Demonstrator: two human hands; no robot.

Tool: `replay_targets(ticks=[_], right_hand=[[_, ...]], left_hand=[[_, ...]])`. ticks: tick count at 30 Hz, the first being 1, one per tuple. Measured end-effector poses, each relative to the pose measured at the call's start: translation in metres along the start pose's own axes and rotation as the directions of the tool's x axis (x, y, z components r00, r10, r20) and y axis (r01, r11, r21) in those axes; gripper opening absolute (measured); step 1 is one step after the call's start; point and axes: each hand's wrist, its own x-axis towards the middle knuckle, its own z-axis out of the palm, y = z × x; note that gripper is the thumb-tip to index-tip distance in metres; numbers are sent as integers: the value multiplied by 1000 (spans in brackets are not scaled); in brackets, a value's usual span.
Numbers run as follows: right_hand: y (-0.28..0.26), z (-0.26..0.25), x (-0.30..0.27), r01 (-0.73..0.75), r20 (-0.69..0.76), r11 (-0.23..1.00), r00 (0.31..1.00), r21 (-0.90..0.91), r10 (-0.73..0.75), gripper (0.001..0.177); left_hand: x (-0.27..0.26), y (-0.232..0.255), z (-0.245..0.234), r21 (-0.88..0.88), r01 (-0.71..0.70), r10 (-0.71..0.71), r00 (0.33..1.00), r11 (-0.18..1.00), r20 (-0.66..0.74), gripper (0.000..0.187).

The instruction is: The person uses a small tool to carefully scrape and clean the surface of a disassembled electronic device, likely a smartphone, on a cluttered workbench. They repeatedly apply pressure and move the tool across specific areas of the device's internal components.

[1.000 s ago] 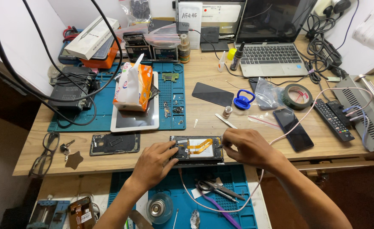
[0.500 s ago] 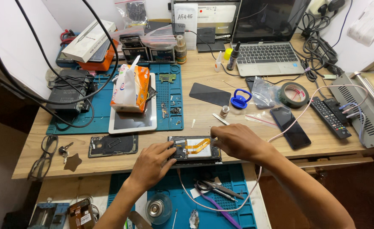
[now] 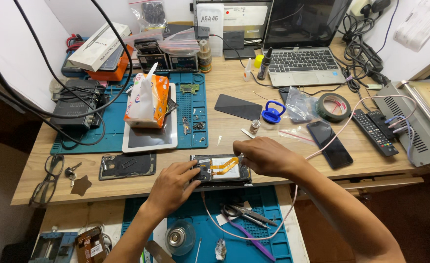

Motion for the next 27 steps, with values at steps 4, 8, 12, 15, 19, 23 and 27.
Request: replay_targets(ticks=[4,8,12,15,19,23,27], right_hand=[[-1,2,2,35,-23,998,999,59,-34,21],[-14,-8,0,-76,33,997,997,10,76,26],[-17,-8,-2,-148,23,986,988,-81,150,21],[-7,-1,-1,-137,27,990,990,15,137,29],[-8,-7,-5,-245,-14,968,969,-50,245,21],[-3,-1,-10,-188,-42,980,981,59,191,27],[-8,5,-14,-192,-103,981,976,-12,190,18]], left_hand=[[-2,3,-3,-15,5,-5,1000,1000,7,28],[-2,2,-4,-10,-1,1,1000,1000,0,29],[-4,2,-3,-23,4,-4,1000,1000,4,28],[-4,0,-2,-12,5,-5,1000,1000,-3,29],[0,0,1,-25,-54,51,993,998,-102,27],[12,15,-7,-110,-165,150,980,980,-132,28],[32,17,5,-132,-270,257,960,954,-111,34]])
